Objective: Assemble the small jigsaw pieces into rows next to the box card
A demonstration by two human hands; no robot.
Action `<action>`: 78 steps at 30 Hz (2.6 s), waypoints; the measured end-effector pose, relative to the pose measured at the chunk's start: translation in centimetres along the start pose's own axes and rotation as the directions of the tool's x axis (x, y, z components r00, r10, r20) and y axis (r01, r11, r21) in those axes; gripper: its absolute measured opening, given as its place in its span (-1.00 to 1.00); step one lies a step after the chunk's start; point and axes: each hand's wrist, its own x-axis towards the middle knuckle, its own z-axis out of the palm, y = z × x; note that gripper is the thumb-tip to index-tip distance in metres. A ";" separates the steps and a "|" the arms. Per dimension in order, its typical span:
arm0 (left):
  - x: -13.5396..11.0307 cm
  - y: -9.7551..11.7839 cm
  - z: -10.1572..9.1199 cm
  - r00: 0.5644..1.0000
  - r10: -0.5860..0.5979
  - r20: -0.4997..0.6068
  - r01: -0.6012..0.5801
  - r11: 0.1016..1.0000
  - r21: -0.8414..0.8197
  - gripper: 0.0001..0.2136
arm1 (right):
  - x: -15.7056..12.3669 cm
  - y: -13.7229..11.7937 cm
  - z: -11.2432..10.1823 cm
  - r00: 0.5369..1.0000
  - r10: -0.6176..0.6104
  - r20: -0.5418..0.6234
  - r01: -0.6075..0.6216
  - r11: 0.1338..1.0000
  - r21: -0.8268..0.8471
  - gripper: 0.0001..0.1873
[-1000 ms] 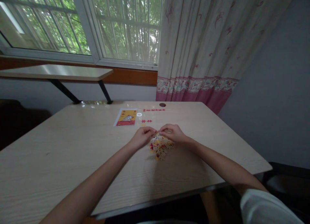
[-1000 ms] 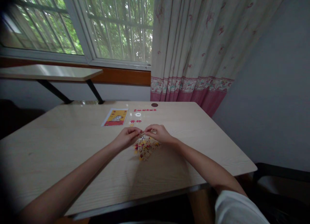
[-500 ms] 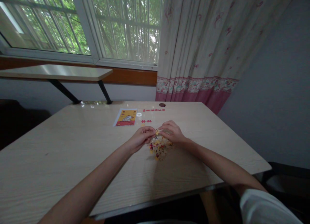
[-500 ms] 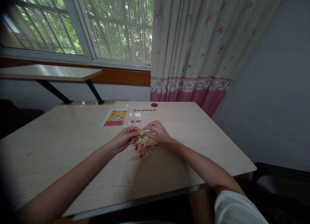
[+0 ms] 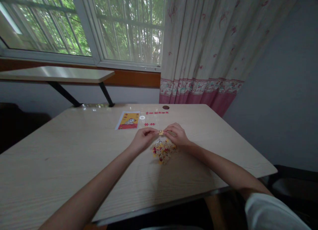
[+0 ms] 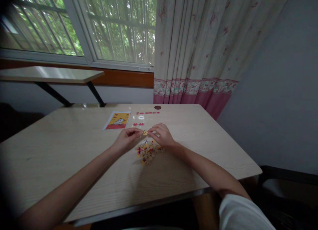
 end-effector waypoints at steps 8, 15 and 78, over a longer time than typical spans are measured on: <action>-0.7 0.7 -0.7 0.932 0.352 0.086 -0.346 0.795 0.499 -0.85 | -0.1 -0.1 0.1 1.000 0.030 -0.002 -0.030 0.999 0.033 -0.86; -0.8 1.1 -0.7 0.914 0.397 0.083 -0.381 0.771 0.510 -0.85 | 0.0 -0.3 0.1 0.999 0.039 0.003 -0.039 0.998 0.049 -0.83; 1.1 -0.2 0.2 0.988 0.114 0.108 -0.156 0.783 0.602 -0.81 | -0.2 2.1 -0.8 0.843 -0.006 0.537 -0.089 0.985 0.149 -0.78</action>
